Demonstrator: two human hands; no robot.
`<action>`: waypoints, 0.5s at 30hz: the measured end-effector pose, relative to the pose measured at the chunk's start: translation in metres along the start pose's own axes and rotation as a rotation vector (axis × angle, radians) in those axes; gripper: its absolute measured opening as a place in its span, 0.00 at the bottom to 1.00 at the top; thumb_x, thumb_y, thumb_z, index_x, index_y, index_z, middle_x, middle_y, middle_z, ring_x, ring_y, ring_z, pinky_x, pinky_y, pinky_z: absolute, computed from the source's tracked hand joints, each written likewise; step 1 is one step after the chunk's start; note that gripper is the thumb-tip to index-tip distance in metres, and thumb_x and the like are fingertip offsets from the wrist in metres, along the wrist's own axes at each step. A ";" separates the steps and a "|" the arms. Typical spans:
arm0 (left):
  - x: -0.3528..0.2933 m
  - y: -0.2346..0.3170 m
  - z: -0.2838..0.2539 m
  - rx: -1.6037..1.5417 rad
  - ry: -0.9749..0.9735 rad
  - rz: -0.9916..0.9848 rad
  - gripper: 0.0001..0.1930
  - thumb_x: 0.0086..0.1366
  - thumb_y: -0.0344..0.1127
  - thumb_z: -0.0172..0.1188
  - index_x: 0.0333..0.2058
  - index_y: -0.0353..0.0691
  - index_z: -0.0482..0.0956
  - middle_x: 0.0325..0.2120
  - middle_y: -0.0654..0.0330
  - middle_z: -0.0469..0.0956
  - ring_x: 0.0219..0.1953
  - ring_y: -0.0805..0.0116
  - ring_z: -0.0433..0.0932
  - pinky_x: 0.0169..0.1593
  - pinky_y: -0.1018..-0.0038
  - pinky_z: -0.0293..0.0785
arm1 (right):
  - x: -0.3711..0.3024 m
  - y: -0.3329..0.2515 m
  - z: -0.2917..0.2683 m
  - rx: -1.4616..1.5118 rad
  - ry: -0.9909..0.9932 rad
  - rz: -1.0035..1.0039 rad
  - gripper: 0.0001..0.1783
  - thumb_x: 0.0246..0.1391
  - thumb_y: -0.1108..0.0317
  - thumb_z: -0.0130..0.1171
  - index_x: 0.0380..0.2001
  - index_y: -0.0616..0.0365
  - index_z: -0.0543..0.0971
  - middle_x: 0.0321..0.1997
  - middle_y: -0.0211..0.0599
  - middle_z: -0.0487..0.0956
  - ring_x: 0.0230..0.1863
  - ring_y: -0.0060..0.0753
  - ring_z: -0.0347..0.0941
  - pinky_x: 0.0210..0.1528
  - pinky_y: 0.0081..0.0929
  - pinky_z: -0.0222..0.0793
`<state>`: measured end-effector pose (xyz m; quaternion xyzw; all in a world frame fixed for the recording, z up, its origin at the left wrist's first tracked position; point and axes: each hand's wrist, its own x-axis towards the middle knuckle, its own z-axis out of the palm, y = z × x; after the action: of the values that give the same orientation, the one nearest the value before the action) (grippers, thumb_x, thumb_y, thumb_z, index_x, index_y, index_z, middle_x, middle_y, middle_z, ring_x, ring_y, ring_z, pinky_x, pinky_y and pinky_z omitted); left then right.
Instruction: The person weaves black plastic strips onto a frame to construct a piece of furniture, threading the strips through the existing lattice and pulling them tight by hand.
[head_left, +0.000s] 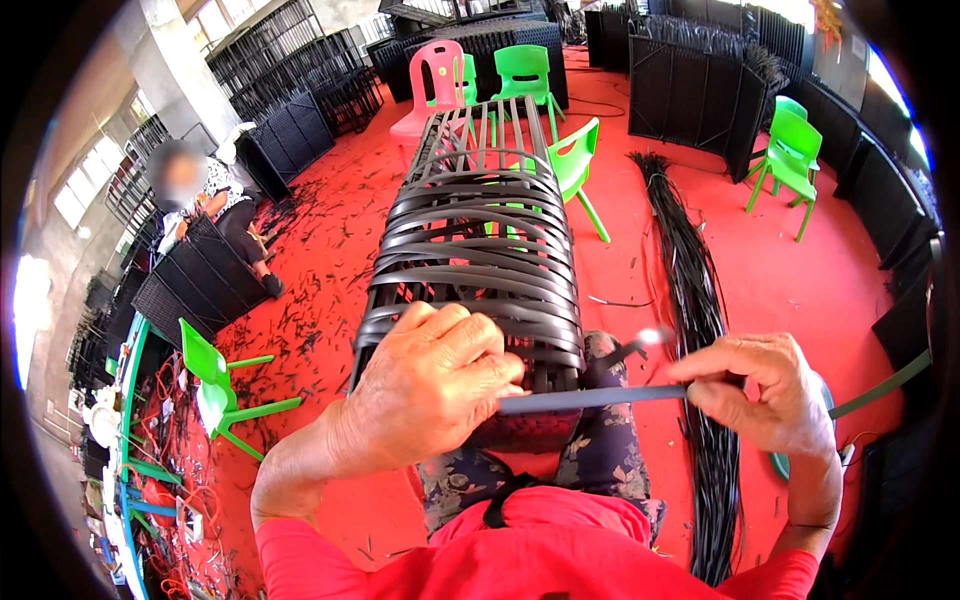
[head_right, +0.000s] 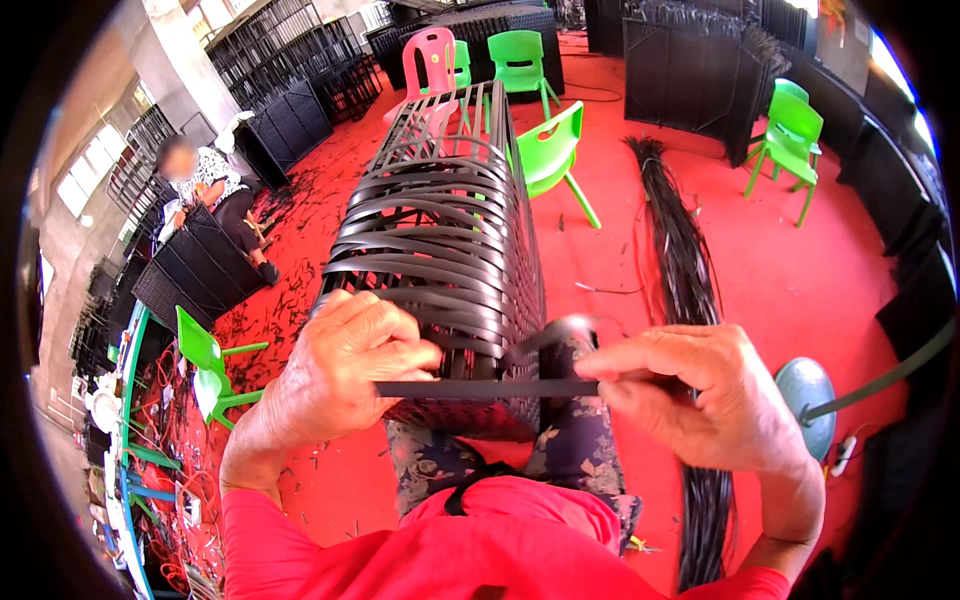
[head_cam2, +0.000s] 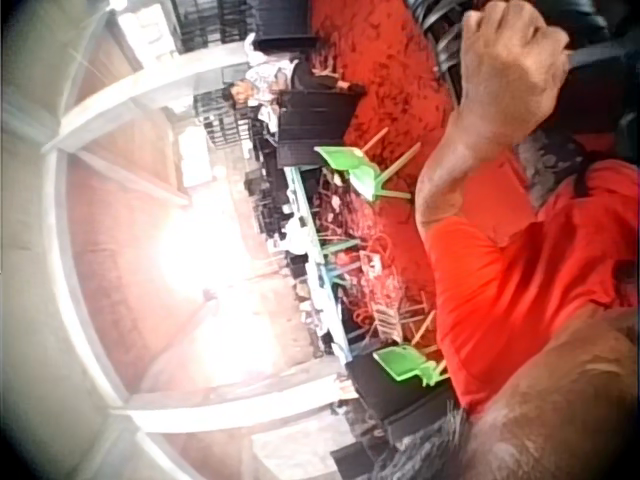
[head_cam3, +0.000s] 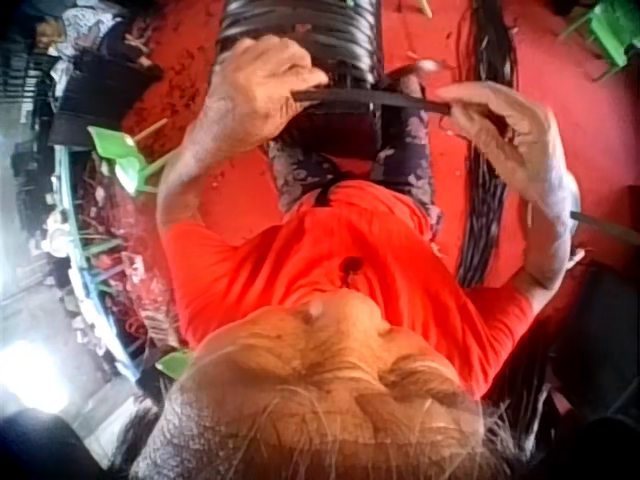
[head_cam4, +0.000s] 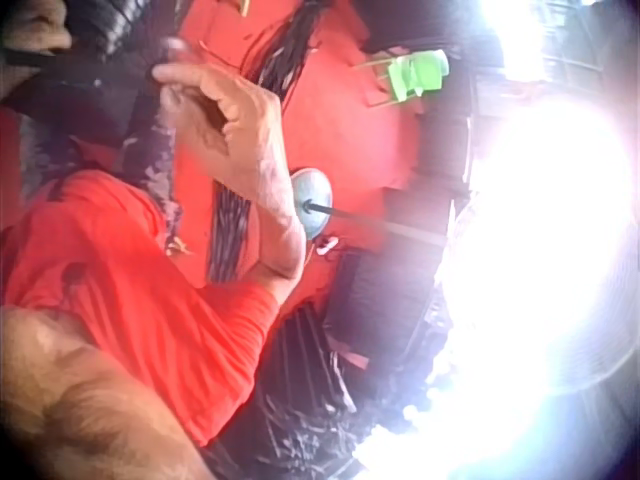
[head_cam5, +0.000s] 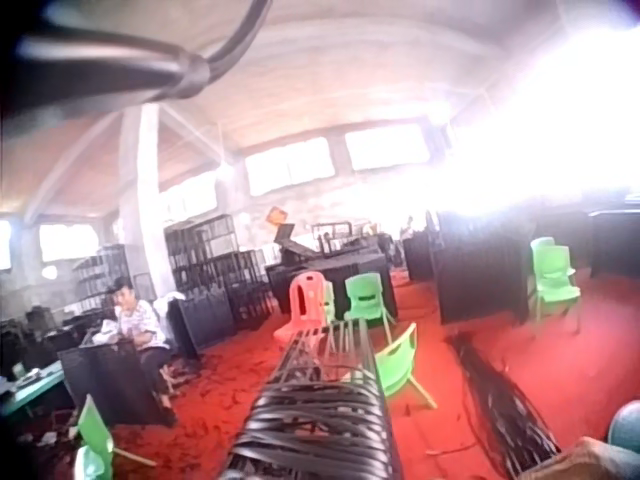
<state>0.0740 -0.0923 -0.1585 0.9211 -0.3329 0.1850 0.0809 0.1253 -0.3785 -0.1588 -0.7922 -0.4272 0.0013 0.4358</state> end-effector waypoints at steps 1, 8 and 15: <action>0.000 0.002 0.001 0.136 0.059 0.019 0.12 0.48 0.33 0.65 0.34 0.42 0.78 0.37 0.58 0.72 0.42 0.60 0.72 0.48 0.62 0.64 | 0.001 -0.014 0.001 0.008 -0.005 0.084 0.09 0.45 0.78 0.57 0.32 0.60 0.79 0.20 0.32 0.75 0.18 0.26 0.71 0.22 0.21 0.65; -0.003 -0.015 0.016 0.121 0.018 0.033 0.12 0.56 0.39 0.58 0.34 0.37 0.78 0.45 0.50 0.68 0.54 0.54 0.62 0.58 0.47 0.48 | 0.004 -0.030 -0.012 -0.143 0.066 0.044 0.13 0.38 0.84 0.50 0.29 0.62 0.78 0.13 0.30 0.70 0.15 0.15 0.64 0.18 0.16 0.59; 0.005 -0.020 0.024 -0.008 -0.028 0.040 0.13 0.60 0.41 0.54 0.33 0.38 0.80 0.53 0.44 0.61 0.59 0.48 0.55 0.60 0.43 0.41 | 0.022 -0.048 -0.002 -0.284 0.074 0.010 0.13 0.33 0.84 0.50 0.27 0.61 0.75 0.11 0.30 0.62 0.12 0.22 0.57 0.18 0.19 0.56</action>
<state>0.0971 -0.0860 -0.1794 0.9164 -0.3530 0.1725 0.0760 0.1073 -0.3529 -0.1163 -0.8476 -0.4027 -0.0860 0.3346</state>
